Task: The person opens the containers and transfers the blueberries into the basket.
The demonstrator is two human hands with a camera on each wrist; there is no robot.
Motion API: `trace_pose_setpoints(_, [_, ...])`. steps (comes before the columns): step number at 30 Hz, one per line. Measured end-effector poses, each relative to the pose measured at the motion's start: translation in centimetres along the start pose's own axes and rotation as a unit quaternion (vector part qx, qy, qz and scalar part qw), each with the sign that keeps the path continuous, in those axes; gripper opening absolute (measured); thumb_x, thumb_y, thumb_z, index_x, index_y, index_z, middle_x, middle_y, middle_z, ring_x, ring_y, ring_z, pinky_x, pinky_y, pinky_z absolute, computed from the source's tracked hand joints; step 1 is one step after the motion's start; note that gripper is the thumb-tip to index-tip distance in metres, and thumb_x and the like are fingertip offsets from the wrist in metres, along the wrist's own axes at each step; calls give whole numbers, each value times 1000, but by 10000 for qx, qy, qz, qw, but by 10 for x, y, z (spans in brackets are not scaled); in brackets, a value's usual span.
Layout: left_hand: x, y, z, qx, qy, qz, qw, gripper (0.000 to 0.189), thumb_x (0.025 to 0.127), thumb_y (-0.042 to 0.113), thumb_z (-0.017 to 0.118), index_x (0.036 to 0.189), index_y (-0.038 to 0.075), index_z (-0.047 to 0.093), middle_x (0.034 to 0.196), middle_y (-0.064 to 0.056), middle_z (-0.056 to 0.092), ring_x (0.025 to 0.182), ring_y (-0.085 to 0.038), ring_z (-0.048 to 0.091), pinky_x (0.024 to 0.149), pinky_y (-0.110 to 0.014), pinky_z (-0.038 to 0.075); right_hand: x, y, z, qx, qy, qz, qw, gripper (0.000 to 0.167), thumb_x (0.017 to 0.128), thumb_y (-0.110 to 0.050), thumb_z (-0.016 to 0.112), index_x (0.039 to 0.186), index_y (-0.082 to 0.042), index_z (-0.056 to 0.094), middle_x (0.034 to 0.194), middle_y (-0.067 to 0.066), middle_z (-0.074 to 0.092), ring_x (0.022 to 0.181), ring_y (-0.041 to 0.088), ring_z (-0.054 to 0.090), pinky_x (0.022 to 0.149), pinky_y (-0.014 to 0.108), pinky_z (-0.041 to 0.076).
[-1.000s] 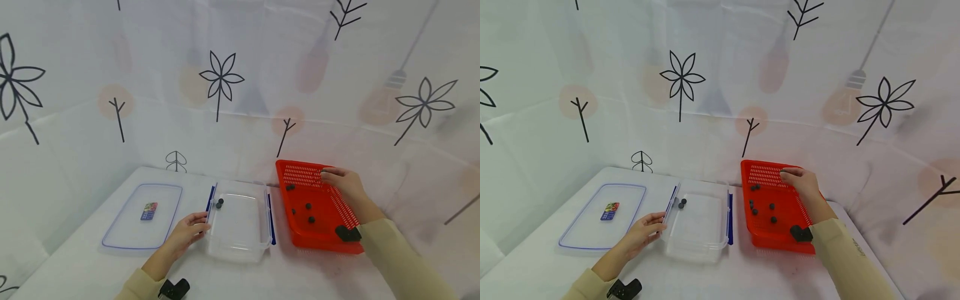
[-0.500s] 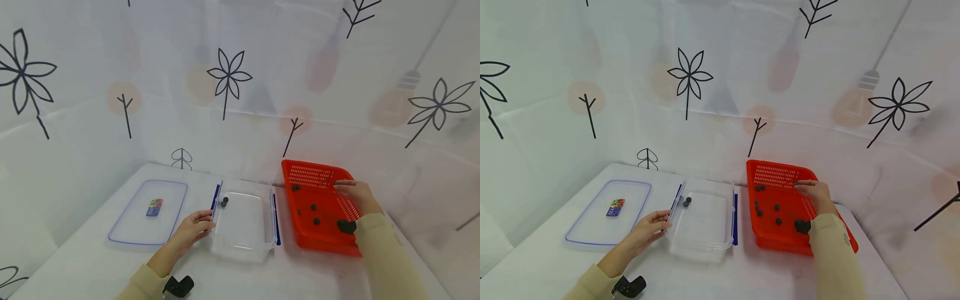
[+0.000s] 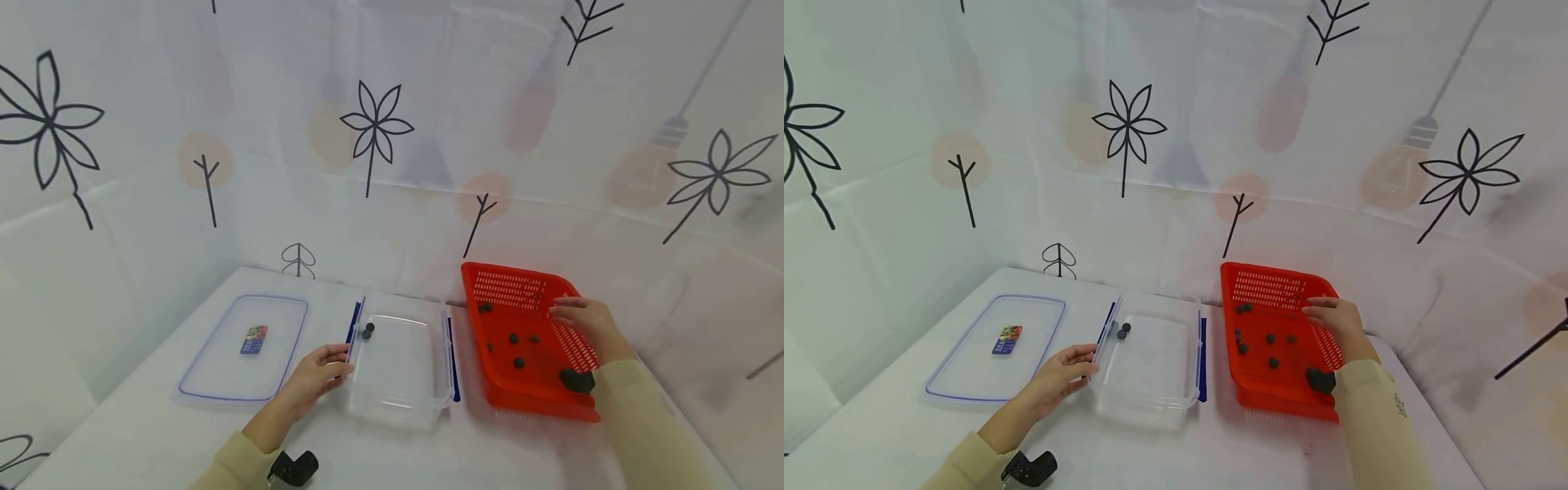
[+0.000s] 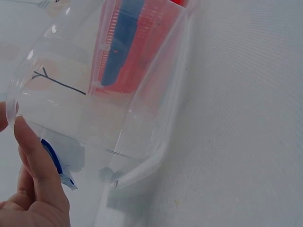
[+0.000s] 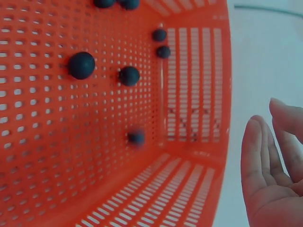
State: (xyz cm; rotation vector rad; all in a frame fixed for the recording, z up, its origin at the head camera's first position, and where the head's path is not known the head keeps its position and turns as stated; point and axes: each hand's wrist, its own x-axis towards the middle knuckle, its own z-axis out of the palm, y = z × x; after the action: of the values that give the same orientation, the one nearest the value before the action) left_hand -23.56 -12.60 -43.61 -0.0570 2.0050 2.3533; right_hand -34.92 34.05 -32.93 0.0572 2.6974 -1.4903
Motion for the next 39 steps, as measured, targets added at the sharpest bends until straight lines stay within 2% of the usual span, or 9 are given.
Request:
trace_pose_setpoints(2, [1, -1, 0, -10, 18, -12, 10000, 45, 81, 7, 69, 122, -2, 53, 105, -13, 56, 84, -18, 56, 77, -31, 50, -4, -2, 0, -6, -79, -119, 9999, 61, 96, -27, 50, 140, 9, 28, 144, 29, 25, 127, 40, 33, 96, 42, 39])
trace_pose_setpoints(4, [1, -1, 0, -13, 50, -33, 10000, 43, 82, 6, 68, 122, -2, 53, 106, -14, 56, 84, -18, 56, 77, -31, 50, -9, -6, 2, -17, -121, -223, 9997, 62, 96, -29, 52, 141, 7, 30, 143, 28, 27, 124, 36, 39, 94, 38, 41])
trace_pose_setpoints(9, [0, -1, 0, 10, 85, -71, 9999, 43, 83, 5, 67, 122, -2, 52, 109, -16, 55, 84, -18, 56, 79, -32, 50, -25, -17, 8, -283, -157, -616, 9976, 63, 91, -37, 58, 136, 5, 41, 130, 15, 48, 101, 7, 53, 83, 22, 48])
trace_pose_setpoints(12, [-1, 0, 0, 0, 108, -81, 9999, 44, 82, 5, 68, 122, -2, 53, 106, -14, 55, 84, -18, 56, 78, -32, 50, -37, -26, 14, -322, -172, -890, 9954, 61, 89, -37, 61, 130, 6, 48, 115, 3, 59, 91, 0, 56, 83, 23, 47])
trace_pose_setpoints(14, [-3, 1, 1, -6, 126, -78, 9999, 44, 81, 5, 68, 122, -2, 53, 104, -12, 56, 84, -18, 56, 79, -32, 50, -45, -33, 19, -302, -192, -960, 9947, 59, 88, -37, 62, 129, 4, 50, 108, -2, 61, 91, 4, 58, 87, 28, 45])
trace_pose_setpoints(18, [-4, 2, 1, -10, 147, -71, 9999, 44, 81, 5, 69, 122, -2, 53, 103, -11, 56, 83, -18, 56, 79, -33, 50, -61, -43, 28, -358, -243, -854, 9954, 60, 88, -42, 61, 130, -1, 50, 111, 7, 62, 102, 22, 56, 94, 46, 39])
trace_pose_setpoints(21, [-4, 3, 1, -18, 155, -74, 9999, 43, 82, 4, 68, 122, -2, 53, 105, -13, 56, 83, -18, 56, 79, -34, 50, -71, -47, 36, -292, -293, -720, 9965, 60, 86, -45, 62, 129, -5, 51, 117, 13, 59, 109, 30, 50, 94, 49, 38])
trace_pose_setpoints(34, [-2, 2, 2, -77, 96, -45, 9999, 43, 82, 3, 67, 121, -3, 53, 104, -12, 56, 81, -16, 56, 75, -30, 50, -95, -62, 76, 547, -330, -790, 9948, 43, 85, -34, 67, 118, -8, 61, 110, 13, 60, 103, 28, 52, 78, 33, 50])
trace_pose_setpoints(39, [-3, 2, 1, -51, 71, -42, 10000, 43, 81, 4, 68, 121, -3, 53, 104, -12, 56, 82, -17, 56, 75, -30, 50, -98, -70, 92, 675, -314, -809, 9939, 41, 85, -32, 68, 118, -8, 62, 110, 10, 61, 102, 26, 54, 81, 34, 48])
